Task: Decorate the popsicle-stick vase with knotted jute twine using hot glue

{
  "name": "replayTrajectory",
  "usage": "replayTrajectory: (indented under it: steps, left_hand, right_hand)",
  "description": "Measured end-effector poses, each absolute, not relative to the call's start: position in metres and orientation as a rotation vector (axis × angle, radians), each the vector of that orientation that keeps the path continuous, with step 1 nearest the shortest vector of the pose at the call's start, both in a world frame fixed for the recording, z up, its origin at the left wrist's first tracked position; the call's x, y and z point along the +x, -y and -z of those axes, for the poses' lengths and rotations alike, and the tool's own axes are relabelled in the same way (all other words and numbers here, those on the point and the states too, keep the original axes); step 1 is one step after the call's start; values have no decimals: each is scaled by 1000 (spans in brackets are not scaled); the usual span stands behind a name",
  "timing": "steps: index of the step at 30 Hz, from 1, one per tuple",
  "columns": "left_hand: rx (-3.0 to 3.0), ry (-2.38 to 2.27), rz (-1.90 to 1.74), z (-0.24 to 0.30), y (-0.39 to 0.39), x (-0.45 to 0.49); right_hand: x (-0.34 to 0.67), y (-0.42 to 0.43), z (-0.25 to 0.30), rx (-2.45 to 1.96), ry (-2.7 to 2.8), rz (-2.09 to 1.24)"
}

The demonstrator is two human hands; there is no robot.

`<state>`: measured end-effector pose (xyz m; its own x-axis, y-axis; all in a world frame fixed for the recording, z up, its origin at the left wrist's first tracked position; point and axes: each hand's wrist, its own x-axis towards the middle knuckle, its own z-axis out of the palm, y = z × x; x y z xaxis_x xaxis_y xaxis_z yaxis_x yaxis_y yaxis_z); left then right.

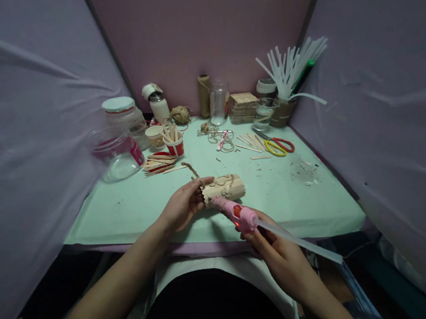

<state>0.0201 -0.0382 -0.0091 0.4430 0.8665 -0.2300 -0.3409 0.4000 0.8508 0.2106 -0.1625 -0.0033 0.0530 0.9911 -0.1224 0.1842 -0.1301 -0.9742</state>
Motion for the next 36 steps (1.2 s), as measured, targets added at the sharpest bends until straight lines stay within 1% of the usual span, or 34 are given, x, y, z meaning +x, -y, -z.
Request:
replayTrajectory:
  steps: [14,25,31,34,36]
  left_hand:
    - [823,-764,-872,8,39,20]
    - [818,-773,-871,8,39,20]
    - [813,-799,-875,7,38,20]
    - [803,-798,-882,6,37,20]
    - [790,-784,-876,6,37,19]
  right_hand:
    - [214,164,10,-1420,1296,-1177]
    - [215,163,11,-1436,1401,-1108]
    - [216,168,-4,-1466,1484,-1104]
    - [230,170,-13,-1499,1503,-970]
    - [249,163,-12,-1600,1440,-767]
